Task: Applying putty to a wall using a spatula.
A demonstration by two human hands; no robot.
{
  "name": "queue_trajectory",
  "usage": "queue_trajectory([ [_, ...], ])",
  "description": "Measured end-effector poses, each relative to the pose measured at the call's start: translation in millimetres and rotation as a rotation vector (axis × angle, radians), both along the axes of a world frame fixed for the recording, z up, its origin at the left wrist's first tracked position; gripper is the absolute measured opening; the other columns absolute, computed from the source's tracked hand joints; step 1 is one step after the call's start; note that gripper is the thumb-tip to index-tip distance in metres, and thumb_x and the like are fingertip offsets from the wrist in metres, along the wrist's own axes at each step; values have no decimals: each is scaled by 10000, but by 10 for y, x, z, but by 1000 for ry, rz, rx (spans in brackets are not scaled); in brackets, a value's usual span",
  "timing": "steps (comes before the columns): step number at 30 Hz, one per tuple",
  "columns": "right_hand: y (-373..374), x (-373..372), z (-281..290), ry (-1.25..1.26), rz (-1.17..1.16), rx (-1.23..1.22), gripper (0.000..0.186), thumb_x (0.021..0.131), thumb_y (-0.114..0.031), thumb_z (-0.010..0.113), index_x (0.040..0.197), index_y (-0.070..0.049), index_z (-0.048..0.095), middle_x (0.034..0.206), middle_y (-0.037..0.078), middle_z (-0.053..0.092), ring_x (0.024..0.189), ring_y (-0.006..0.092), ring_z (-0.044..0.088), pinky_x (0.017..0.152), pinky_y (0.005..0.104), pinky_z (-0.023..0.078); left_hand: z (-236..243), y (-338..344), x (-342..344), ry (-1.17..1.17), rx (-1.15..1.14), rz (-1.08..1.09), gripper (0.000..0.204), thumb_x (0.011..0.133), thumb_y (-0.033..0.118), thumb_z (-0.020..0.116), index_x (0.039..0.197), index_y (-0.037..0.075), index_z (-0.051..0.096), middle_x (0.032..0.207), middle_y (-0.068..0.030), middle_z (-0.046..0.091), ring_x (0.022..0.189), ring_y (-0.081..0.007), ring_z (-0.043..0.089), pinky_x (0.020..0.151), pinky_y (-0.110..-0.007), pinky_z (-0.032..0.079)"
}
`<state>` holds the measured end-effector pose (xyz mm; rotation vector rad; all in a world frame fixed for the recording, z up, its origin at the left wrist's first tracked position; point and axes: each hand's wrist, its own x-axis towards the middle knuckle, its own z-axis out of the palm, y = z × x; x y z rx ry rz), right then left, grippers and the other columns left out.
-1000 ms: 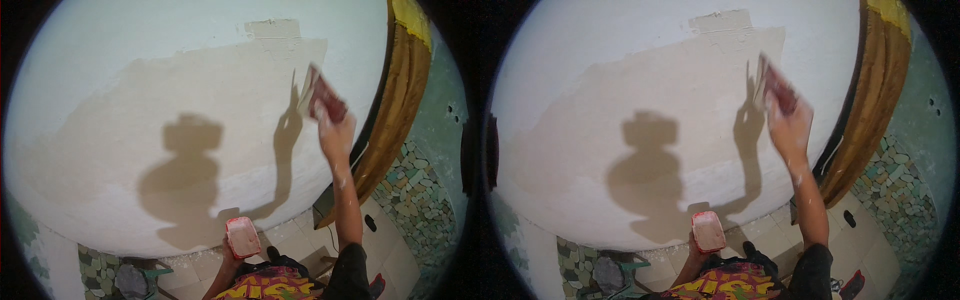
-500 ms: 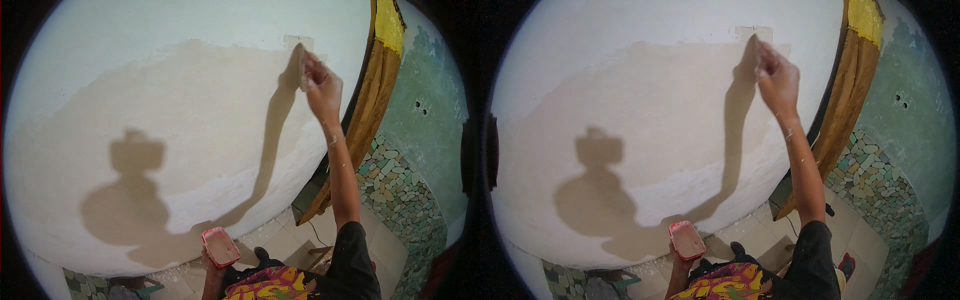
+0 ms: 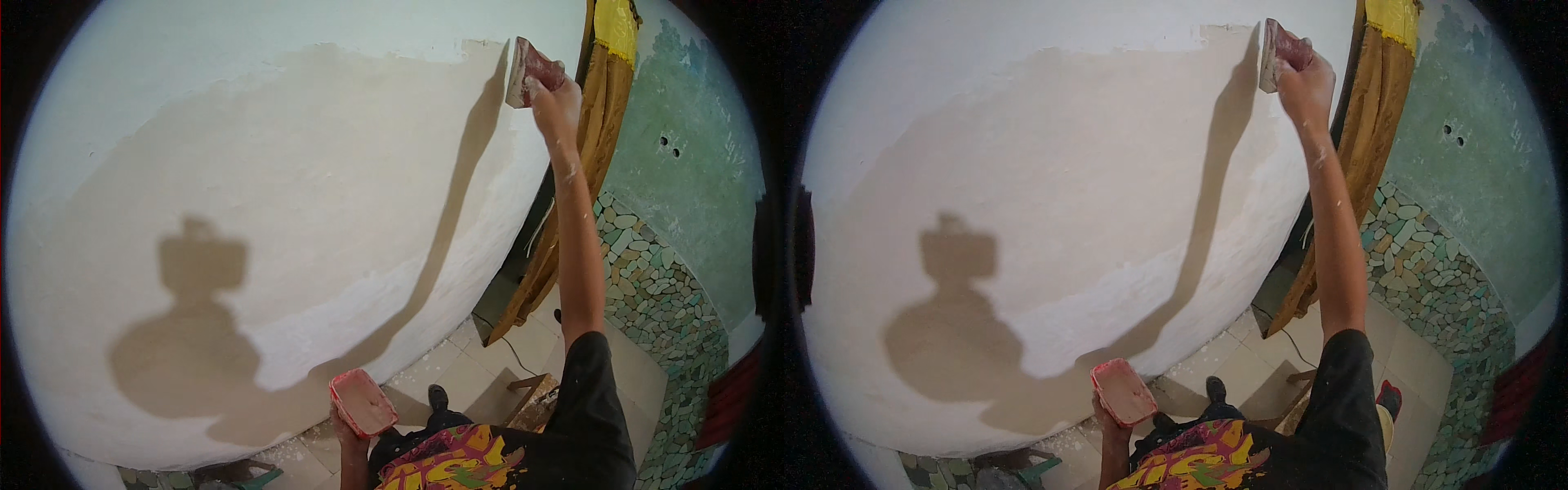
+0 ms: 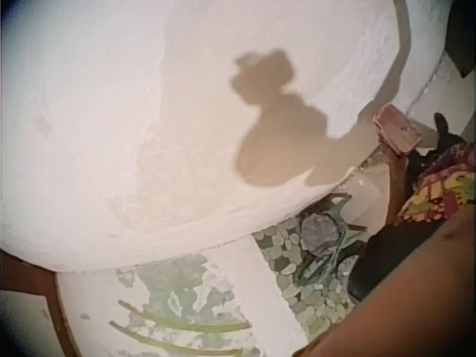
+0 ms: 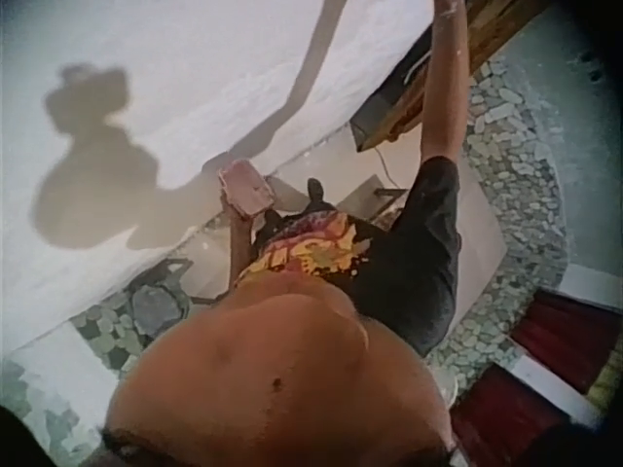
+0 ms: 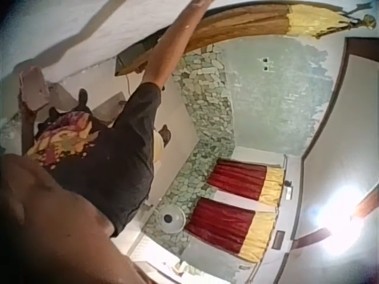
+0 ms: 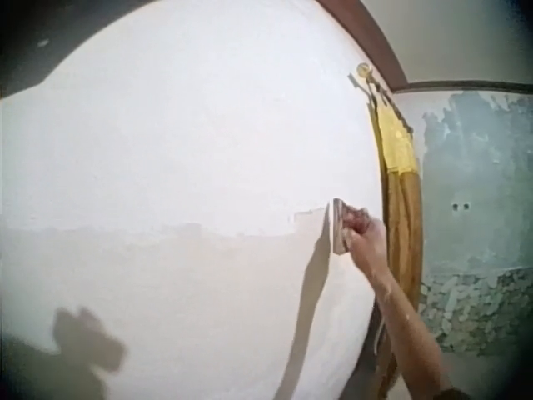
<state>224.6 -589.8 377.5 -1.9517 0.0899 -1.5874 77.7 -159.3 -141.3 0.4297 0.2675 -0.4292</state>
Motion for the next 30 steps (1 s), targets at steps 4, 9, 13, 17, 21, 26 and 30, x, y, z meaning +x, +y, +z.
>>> queue_trajectory([
  [4, 229, 56, 48, 59, 143, 94, 338, 918, -15, 638, 1235, 32, 746, 1018, 89, 786, 916, 126, 709, 837, 291, 566, 197, 59, -102, -34, 68, 22, 629, 1052, 574, 479, 1504, 138, 504, 1440, -101, 610, 1273, -322, 619, 1058, -521, 529],
  [9, 989, 75, -95, 11, 426, -124, 439, 867, 44, 651, 1303, 42, 697, 1155, 141, 782, 1037, 140, 724, 939, 292, 555, -53, 48, 9, -51, -22, 24, 647, 1045, 569, 487, 1517, 125, 486, 1445, -107, 603, 1277, -328, 617, 1064, -543, 522],
  [13, 1239, -180, -114, 197, 612, -69, 471, 893, 58, 640, 1364, 55, 648, 1151, 133, 767, 1052, 136, 698, 960, 278, 541, 257, -278, 240, -112, -27, -37, 655, 1043, 579, 477, 1518, 129, 489, 1447, -112, 603, 1284, -336, 615, 1066, -560, 521],
  [17, 1041, -202, -138, 59, 606, -89, 450, 924, 73, 630, 1372, 43, 651, 1125, 78, 760, 1022, 98, 678, 929, 266, 545, 259, -442, 342, -55, -14, -86, 667, 1043, 592, 451, 1527, 134, 486, 1455, -122, 602, 1291, -350, 613, 1058, -568, 526],
  [21, 777, -137, -23, -68, 333, -87, 374, 961, 49, 638, 1323, -15, 712, 1115, 69, 769, 1012, 95, 685, 903, 258, 553, 104, -373, 317, -54, -85, -62, 680, 1038, 597, 444, 1533, 133, 483, 1453, -127, 603, 1284, -357, 618, 1053, -575, 531],
  [26, 544, 95, 65, -159, 98, -419, 472, 884, 42, 707, 1303, -171, 755, 1166, 51, 776, 1046, 174, 741, 899, 304, 594, 353, -178, 210, -125, -70, -41, 709, 1010, 621, 489, 1525, 134, 494, 1436, -130, 614, 1256, -360, 637, 1034, -574, 543],
  [30, 617, 136, 135, -247, -146, -968, 622, 755, -6, 769, 1328, -248, 730, 1261, -5, 739, 1136, 258, 705, 920, 366, 605, 283, 43, 222, -126, -60, -36, 719, 993, 627, 527, 1514, 133, 502, 1406, -127, 629, 1212, -361, 658, 997, -569, 564],
])
